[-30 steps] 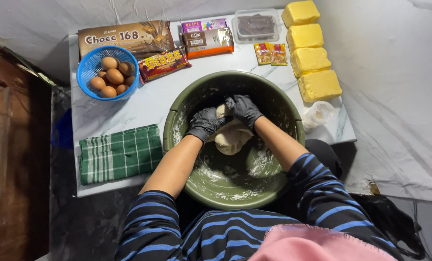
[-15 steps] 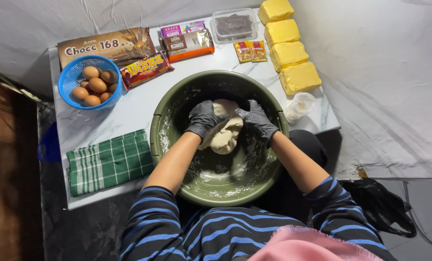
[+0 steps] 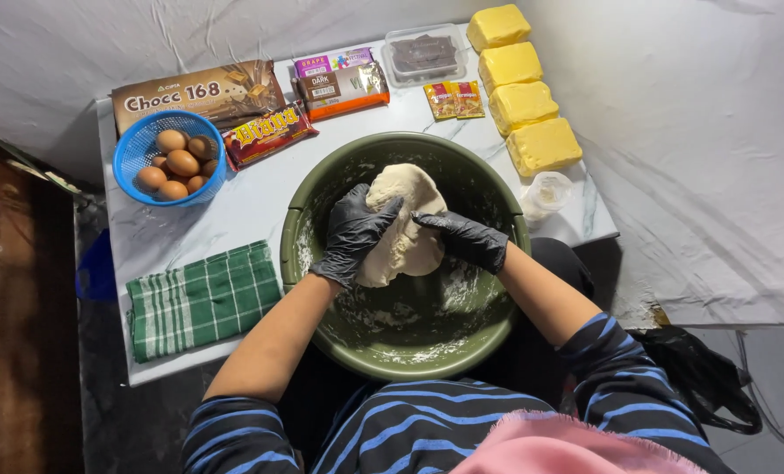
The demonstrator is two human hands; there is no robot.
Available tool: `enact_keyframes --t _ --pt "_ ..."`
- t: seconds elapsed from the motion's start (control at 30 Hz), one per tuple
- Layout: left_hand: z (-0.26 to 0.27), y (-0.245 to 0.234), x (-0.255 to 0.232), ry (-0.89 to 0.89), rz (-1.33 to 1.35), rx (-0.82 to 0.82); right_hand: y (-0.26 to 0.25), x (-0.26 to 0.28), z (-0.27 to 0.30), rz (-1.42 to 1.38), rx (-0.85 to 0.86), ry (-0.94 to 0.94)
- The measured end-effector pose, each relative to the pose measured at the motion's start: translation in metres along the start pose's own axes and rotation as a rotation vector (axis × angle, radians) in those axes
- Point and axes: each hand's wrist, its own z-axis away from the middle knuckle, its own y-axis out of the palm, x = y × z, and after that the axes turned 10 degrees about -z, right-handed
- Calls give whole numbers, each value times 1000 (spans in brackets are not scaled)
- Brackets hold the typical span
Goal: Kneading a ball of dough in a large bowl as part of a baking process.
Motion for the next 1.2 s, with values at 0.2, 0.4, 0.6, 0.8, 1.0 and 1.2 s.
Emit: enact_keyframes --t 0.2,0.4,0.6,0.8,1.0,1.2 --pt "14 -26 -5 95 66 -15 4 -22 -24 -344 128 -311" --pt "10 -4 30 71 -133 114 -9 -43 -42 134 232 -883" --pt "40 -44 -5 190 16 9 85 34 -18 -249 381 -1941" --pt "20 -16 7 699 -364 -160 -6 -41 -43 -89 441 -587" --pt "2 14 37 742 -512 -252 32 50 19 1031 363 -715" --pt "-2 22 60 727 -583 -274 16 18 -33 598 485 -689"
